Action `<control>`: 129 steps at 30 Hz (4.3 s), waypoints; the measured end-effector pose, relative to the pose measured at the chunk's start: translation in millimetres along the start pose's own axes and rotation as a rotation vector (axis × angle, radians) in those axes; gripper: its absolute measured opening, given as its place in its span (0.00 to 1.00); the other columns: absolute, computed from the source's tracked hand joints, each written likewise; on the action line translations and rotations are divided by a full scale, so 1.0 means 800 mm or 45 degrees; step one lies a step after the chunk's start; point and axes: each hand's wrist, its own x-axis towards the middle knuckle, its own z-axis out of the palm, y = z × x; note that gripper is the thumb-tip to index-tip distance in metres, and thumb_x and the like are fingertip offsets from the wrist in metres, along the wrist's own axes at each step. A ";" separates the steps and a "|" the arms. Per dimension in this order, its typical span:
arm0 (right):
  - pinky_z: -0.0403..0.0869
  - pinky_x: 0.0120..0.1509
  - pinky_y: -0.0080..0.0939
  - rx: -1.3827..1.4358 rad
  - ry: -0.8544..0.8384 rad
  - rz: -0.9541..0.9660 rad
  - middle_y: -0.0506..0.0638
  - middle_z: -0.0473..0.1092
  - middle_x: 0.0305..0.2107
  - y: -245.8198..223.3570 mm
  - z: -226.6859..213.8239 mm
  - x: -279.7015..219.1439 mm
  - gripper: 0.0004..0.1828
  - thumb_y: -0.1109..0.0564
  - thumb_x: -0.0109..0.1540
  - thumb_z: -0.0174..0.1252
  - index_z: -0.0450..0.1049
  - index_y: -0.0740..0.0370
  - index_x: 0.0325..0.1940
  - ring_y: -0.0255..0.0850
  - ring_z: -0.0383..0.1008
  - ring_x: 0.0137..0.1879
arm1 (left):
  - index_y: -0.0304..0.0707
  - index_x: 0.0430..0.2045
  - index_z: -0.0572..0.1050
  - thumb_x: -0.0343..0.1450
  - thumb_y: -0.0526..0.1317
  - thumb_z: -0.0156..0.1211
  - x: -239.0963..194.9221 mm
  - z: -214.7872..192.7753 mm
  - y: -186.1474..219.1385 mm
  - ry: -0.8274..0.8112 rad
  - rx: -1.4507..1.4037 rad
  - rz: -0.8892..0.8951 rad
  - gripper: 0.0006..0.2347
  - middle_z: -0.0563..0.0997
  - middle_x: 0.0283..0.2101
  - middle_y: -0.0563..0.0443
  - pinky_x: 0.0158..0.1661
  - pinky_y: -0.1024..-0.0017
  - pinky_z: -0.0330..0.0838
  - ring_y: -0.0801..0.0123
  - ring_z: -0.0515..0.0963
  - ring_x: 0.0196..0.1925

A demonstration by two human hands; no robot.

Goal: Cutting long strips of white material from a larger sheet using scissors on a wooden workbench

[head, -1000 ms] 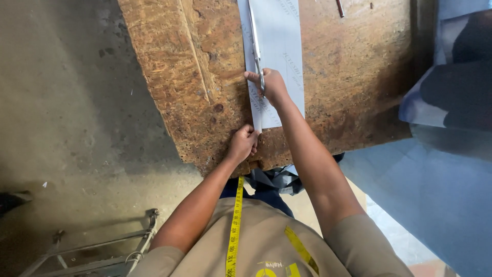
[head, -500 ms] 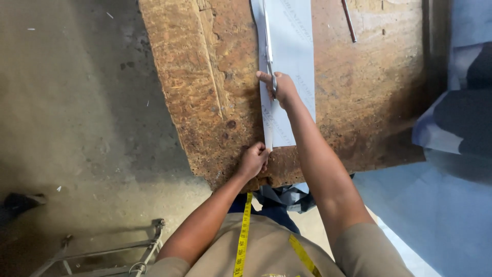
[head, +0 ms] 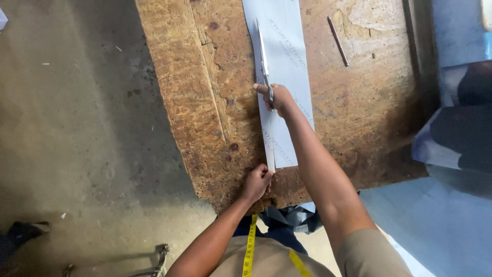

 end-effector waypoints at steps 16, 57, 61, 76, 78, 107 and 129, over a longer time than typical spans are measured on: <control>0.72 0.22 0.40 -0.060 -0.056 0.019 0.51 0.63 0.15 0.068 -0.014 -0.011 0.30 0.39 0.59 0.79 0.68 0.61 0.30 0.43 0.70 0.16 | 0.32 0.36 0.76 0.79 0.37 0.55 0.005 -0.004 0.005 -0.024 0.021 -0.009 0.07 0.79 0.18 0.42 0.14 0.68 0.75 0.61 0.79 0.15; 0.67 0.28 0.35 -0.040 0.032 0.202 0.51 0.67 0.10 0.360 -0.093 -0.417 0.23 0.44 0.61 0.77 0.73 0.60 0.28 0.40 0.71 0.18 | 0.33 0.38 0.82 0.77 0.41 0.59 -0.004 0.055 0.024 0.147 -0.061 -0.032 0.09 0.85 0.27 0.41 0.19 0.81 0.72 0.66 0.84 0.21; 0.67 0.28 0.34 -0.065 0.050 0.204 0.52 0.67 0.10 0.378 -0.090 -0.413 0.21 0.47 0.61 0.76 0.73 0.60 0.27 0.39 0.70 0.18 | 0.34 0.37 0.82 0.78 0.40 0.59 -0.005 0.055 0.027 0.153 -0.054 -0.031 0.09 0.85 0.26 0.42 0.18 0.80 0.72 0.66 0.85 0.20; 0.68 0.32 0.34 -0.105 -0.006 0.234 0.51 0.68 0.12 0.291 -0.089 -0.377 0.20 0.45 0.62 0.76 0.75 0.60 0.32 0.38 0.72 0.20 | 0.35 0.32 0.81 0.77 0.39 0.61 0.000 0.045 0.015 0.092 -0.088 0.070 0.08 0.84 0.23 0.41 0.17 0.78 0.77 0.66 0.85 0.19; 0.67 0.33 0.35 -0.119 0.025 0.271 0.52 0.68 0.13 0.281 -0.086 -0.380 0.22 0.44 0.61 0.77 0.75 0.61 0.34 0.39 0.72 0.21 | 0.35 0.32 0.81 0.77 0.40 0.62 -0.002 0.043 0.015 0.071 -0.108 0.069 0.08 0.84 0.23 0.41 0.17 0.79 0.77 0.67 0.84 0.19; 0.67 0.24 0.31 -0.157 0.063 0.161 0.54 0.67 0.10 0.238 -0.073 -0.340 0.24 0.45 0.63 0.76 0.72 0.63 0.30 0.39 0.70 0.15 | 0.37 0.33 0.78 0.78 0.40 0.60 0.011 0.037 0.001 0.049 -0.016 0.048 0.07 0.83 0.21 0.42 0.14 0.77 0.77 0.66 0.83 0.16; 0.73 0.20 0.35 -0.135 0.108 0.183 0.53 0.66 0.10 0.223 -0.072 -0.278 0.24 0.45 0.62 0.77 0.73 0.61 0.26 0.38 0.71 0.15 | 0.38 0.34 0.77 0.78 0.39 0.59 0.036 0.039 -0.041 0.047 0.006 -0.027 0.06 0.82 0.20 0.39 0.14 0.75 0.78 0.62 0.83 0.16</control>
